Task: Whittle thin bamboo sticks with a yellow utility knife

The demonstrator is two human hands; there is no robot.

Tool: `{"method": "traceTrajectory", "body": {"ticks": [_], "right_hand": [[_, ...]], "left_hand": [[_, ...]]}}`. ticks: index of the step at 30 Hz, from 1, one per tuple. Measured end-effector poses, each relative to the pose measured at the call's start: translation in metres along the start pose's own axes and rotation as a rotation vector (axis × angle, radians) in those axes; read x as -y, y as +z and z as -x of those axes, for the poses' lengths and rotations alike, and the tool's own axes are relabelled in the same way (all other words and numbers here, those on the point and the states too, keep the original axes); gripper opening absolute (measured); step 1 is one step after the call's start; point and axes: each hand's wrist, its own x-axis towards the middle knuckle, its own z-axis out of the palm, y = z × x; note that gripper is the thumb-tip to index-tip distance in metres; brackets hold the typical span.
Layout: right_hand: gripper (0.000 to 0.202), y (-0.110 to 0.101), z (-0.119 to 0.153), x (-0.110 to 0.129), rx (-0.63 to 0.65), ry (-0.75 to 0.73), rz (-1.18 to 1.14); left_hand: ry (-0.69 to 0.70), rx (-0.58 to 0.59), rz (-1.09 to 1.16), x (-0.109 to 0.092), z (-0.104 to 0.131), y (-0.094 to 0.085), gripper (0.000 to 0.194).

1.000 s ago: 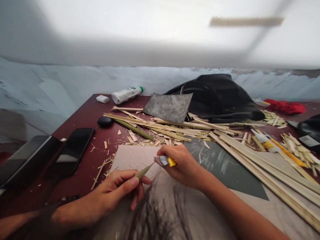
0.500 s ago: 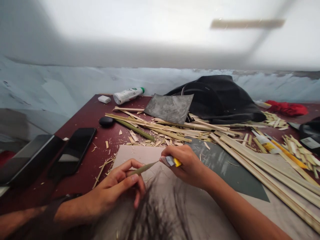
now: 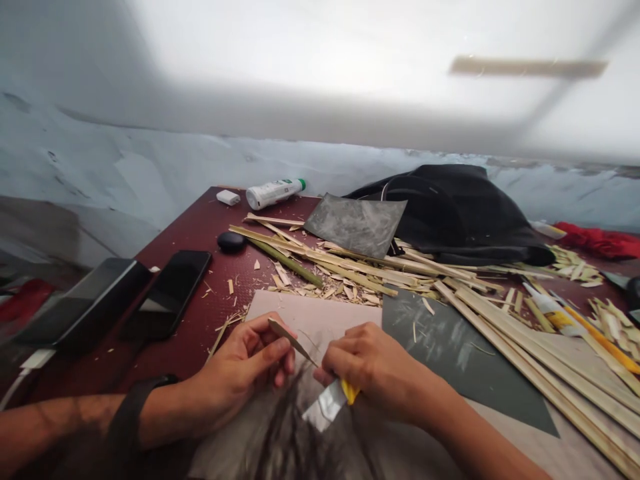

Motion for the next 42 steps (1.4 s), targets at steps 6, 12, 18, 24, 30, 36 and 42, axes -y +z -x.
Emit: {"method": "traceTrajectory", "body": {"ticks": [6,12,18,24,30,36,42], "right_hand": [[0.046,-0.001,-0.002,-0.001,0.005,-0.002,-0.023],[0.061,-0.002,-0.003,-0.005,-0.063,0.018,0.035],[0.055,0.002,-0.002,-0.010,-0.039,0.006,0.100],[0.054,0.000,-0.002,-0.011,-0.119,0.051,0.137],[0.054,0.003,-0.003,-0.008,-0.140,0.078,0.139],[0.056,0.006,-0.007,-0.002,-0.217,0.080,0.202],[0.055,0.010,-0.007,0.005,-0.236,0.086,0.246]], "left_hand": [[0.012,0.009,0.036,0.000,-0.001,0.002,0.027],[0.033,0.088,0.027,0.002,-0.001,0.001,0.026],[-0.011,0.097,-0.047,0.001,0.000,0.000,0.030],[-0.012,0.111,-0.147,-0.001,0.002,0.000,0.025],[-0.029,0.211,-0.146,-0.005,0.006,0.000,0.020],[-0.047,0.232,-0.168,-0.004,0.005,-0.002,0.025],[-0.052,0.274,-0.188,-0.003,0.003,-0.005,0.030]]}}
